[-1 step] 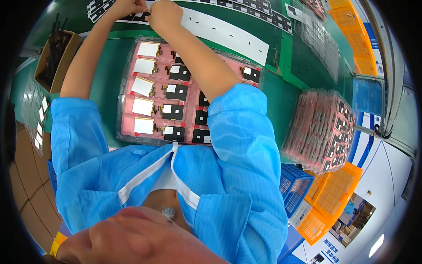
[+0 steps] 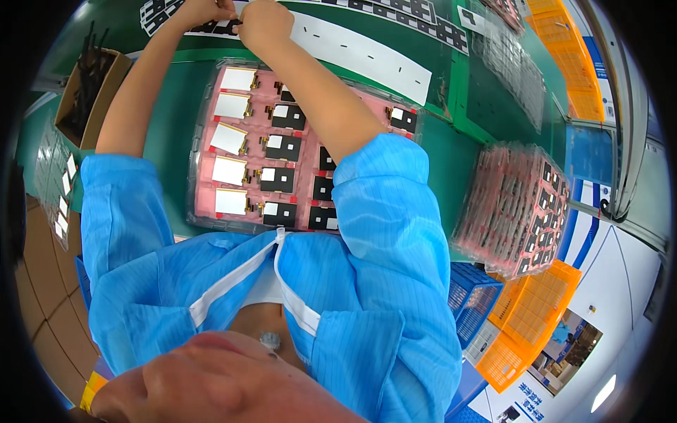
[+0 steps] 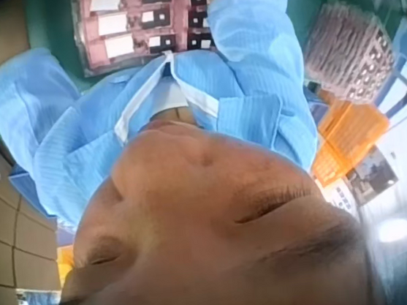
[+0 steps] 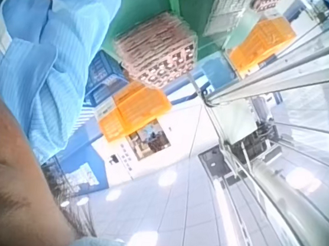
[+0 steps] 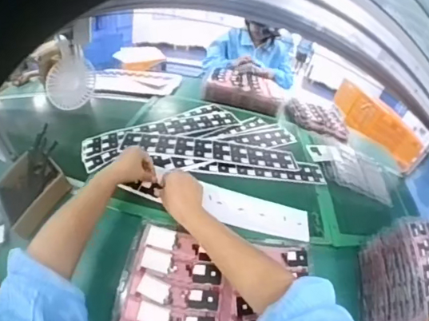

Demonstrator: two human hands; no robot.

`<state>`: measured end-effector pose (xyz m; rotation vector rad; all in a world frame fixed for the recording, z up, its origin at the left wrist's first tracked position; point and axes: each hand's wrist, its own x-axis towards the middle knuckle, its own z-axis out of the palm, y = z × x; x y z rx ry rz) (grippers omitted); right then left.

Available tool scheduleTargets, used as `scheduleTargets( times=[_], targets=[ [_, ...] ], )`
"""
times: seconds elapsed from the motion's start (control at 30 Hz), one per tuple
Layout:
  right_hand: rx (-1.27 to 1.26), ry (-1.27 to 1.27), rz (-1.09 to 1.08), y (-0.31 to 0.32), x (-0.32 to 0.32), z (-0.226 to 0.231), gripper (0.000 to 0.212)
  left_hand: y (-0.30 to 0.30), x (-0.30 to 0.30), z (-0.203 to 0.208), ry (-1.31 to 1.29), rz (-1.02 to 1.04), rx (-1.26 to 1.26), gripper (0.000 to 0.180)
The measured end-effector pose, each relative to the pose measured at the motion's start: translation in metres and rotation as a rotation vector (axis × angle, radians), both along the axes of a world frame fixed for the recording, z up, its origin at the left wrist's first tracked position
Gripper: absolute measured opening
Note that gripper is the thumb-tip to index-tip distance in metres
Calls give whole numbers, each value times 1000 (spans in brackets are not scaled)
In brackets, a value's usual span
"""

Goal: Assembling small electronic modules into a tray on a factory production line.

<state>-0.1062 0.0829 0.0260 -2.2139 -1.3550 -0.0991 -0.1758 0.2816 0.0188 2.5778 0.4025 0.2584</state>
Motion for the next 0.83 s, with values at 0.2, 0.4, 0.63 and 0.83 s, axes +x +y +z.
scheduleTargets(
  times=[0.2, 0.4, 0.63, 0.83],
  targets=[
    [-149, 285, -43, 11, 10, 5, 23, 11, 22, 0, 227, -39, 120, 15],
    [-171, 167, 150, 1, 1, 3, 14, 23, 31, -16, 272, -43, 117, 16],
    [-289, 755, 778, -89, -55, 96, 17, 45, -27, -13, 165, -100, 44, 24],
    [103, 676, 412, -136, -28, 71, 26, -46, -36, 7, -369, -53, 61, 22]
  ],
)
